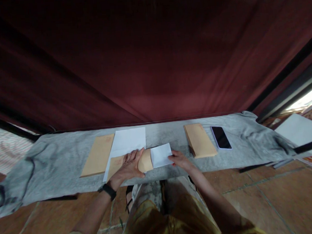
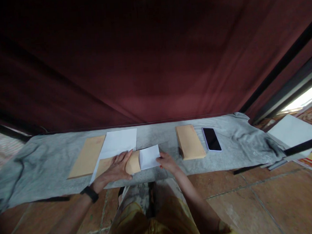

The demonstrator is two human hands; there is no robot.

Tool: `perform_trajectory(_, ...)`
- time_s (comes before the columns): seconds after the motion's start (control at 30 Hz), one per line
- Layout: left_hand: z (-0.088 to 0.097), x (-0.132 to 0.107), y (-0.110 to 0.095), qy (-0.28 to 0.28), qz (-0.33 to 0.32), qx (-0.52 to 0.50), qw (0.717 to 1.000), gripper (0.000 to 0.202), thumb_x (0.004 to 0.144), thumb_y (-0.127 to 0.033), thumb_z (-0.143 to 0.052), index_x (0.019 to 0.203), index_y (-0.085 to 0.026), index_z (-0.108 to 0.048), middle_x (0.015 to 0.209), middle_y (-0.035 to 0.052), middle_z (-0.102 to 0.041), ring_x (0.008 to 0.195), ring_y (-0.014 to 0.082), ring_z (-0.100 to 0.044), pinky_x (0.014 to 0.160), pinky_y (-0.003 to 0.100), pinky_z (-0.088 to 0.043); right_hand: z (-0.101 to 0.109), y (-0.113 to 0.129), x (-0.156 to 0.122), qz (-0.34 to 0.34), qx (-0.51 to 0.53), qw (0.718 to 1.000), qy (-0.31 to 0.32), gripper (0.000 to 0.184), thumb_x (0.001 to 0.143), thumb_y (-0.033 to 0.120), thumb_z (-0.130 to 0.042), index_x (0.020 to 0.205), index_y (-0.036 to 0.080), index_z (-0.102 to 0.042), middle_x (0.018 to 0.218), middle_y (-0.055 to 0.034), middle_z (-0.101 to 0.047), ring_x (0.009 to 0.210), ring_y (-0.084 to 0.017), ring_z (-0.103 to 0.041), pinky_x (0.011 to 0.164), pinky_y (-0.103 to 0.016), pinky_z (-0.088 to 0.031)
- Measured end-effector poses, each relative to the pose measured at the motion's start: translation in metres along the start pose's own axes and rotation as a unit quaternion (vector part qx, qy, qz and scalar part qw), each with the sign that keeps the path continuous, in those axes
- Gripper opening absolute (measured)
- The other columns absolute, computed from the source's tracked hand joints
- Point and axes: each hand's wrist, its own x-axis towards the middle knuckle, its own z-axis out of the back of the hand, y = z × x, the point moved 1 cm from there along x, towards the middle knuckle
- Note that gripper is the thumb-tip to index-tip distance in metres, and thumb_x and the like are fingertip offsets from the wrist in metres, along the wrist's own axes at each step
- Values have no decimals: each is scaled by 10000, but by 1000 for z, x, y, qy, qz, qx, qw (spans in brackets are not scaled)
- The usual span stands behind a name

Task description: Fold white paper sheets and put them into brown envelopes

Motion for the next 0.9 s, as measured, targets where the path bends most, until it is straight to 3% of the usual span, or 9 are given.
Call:
perform_trajectory(0.17,2,1,-3,8,6,9,1000,1303,564,-471,-782,1613,-219,-51,1640,191,-257,1534,376,-193,1222,536,-117,-23,-8,-3,-13,22,999,-19,147,869,231,-570,903,209,-710,727,6,-672,628,-128,-605,556,-205,-498)
perform_trajectory(0.33,5,-1,-5,13,13,7,1000,1311,563,-468,-788,1615,-224,-44,1637,190,-261,1530,373,-201,1222,540,-111,-20,-15,0,-26,31,997,-67,204,910,289,-523,979,202,-695,787,-6,-679,675,-138,-621,568,-225,-534)
perform_trajectory(0.53,5,0,-10,13,8,13,1000,1309,558,-456,-796,1617,-235,-58,1639,187,-256,1535,365,-192,1224,548,-106,-14,-17,-1,-41,-2,996,-73,187,886,258,-537,806,197,-694,625,23,-625,571,-122,-592,537,-210,-498)
perform_trajectory(0.7,4,5,-14,10,-10,17,1000,1327,548,-465,-805,1619,-238,-55,1642,186,-248,1531,385,-198,1225,545,-115,-29,-9,3,-44,-34,996,-63,230,894,228,-542,710,211,-680,521,31,-573,487,-117,-553,512,-207,-435)
perform_trajectory(0.9,0,7,-14,13,-11,19,1000,1326,561,-474,-794,1619,-250,-27,1648,182,-241,1535,390,-188,1223,561,-110,-49,0,6,-39,-57,996,-57,276,884,190,-567,624,226,-651,521,22,-583,572,-133,-615,589,-211,-446)
